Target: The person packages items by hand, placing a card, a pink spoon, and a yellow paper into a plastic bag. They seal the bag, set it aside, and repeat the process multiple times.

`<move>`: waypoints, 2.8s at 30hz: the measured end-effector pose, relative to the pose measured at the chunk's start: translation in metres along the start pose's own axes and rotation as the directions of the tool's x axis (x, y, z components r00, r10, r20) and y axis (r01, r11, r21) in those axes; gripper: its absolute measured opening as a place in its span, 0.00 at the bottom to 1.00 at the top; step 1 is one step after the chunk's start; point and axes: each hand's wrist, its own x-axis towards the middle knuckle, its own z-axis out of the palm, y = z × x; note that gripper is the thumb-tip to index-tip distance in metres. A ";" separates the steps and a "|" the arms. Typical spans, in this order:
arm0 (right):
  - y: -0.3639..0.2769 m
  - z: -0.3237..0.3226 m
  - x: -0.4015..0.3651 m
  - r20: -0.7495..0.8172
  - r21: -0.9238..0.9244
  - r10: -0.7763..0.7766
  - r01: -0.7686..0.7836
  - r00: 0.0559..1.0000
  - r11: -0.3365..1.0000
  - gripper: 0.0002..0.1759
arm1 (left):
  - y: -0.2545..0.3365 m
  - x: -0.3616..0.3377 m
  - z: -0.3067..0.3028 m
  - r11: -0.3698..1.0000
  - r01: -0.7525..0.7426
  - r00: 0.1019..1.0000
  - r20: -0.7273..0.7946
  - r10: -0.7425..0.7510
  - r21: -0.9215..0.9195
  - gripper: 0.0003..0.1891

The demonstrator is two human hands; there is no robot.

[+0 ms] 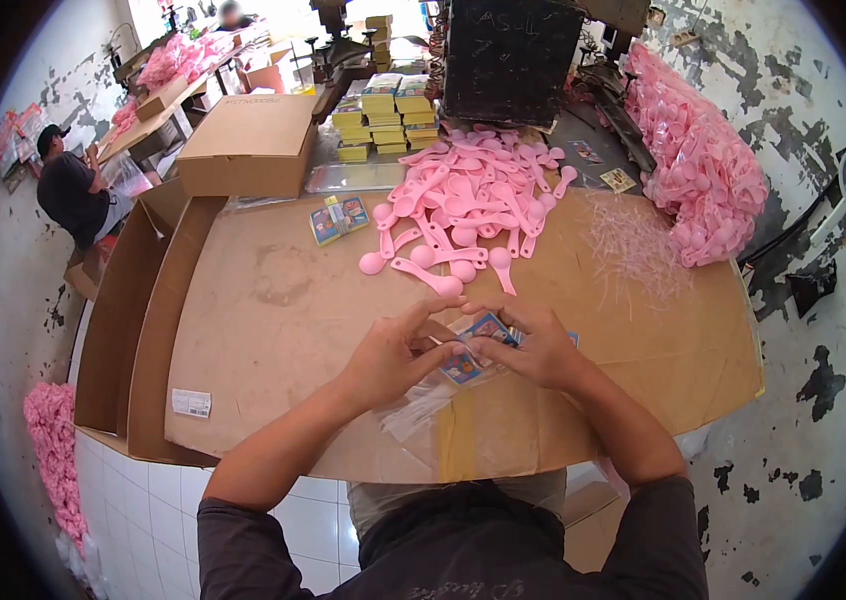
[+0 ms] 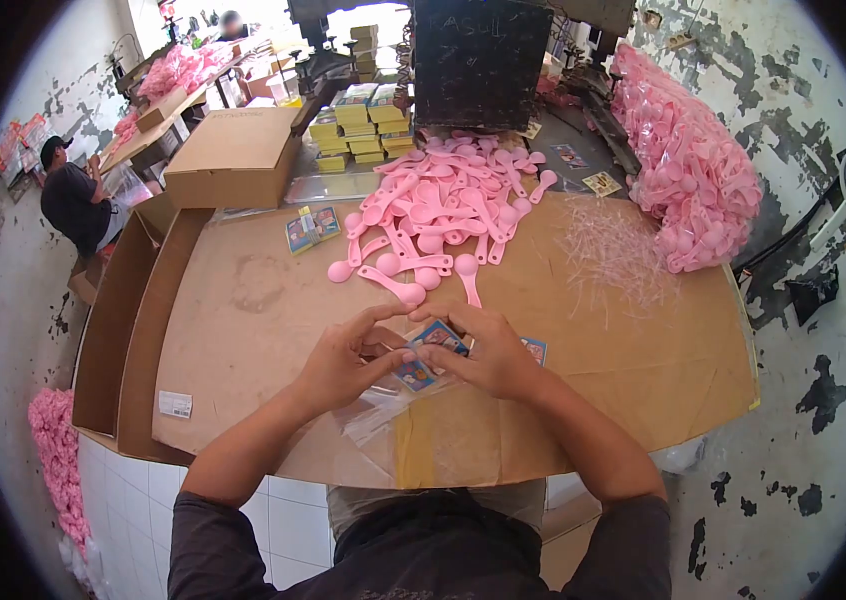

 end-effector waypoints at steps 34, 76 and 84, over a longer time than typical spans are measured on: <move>0.032 -0.052 0.015 -0.332 -0.526 -0.005 -0.181 0.943 0.831 0.14 | -0.002 0.005 -0.011 0.922 0.143 0.986 -0.030 -0.164 -0.360 0.18; -0.133 -0.036 0.028 0.196 -0.645 -0.419 0.439 0.887 0.626 0.04 | 0.019 -0.008 -0.009 0.935 -0.341 0.938 0.034 0.346 -0.094 0.30; -0.123 -0.019 0.024 0.040 -0.562 -0.181 0.171 0.983 0.809 0.06 | 0.025 -0.013 0.004 0.933 -0.343 0.939 -0.069 0.337 -0.109 0.24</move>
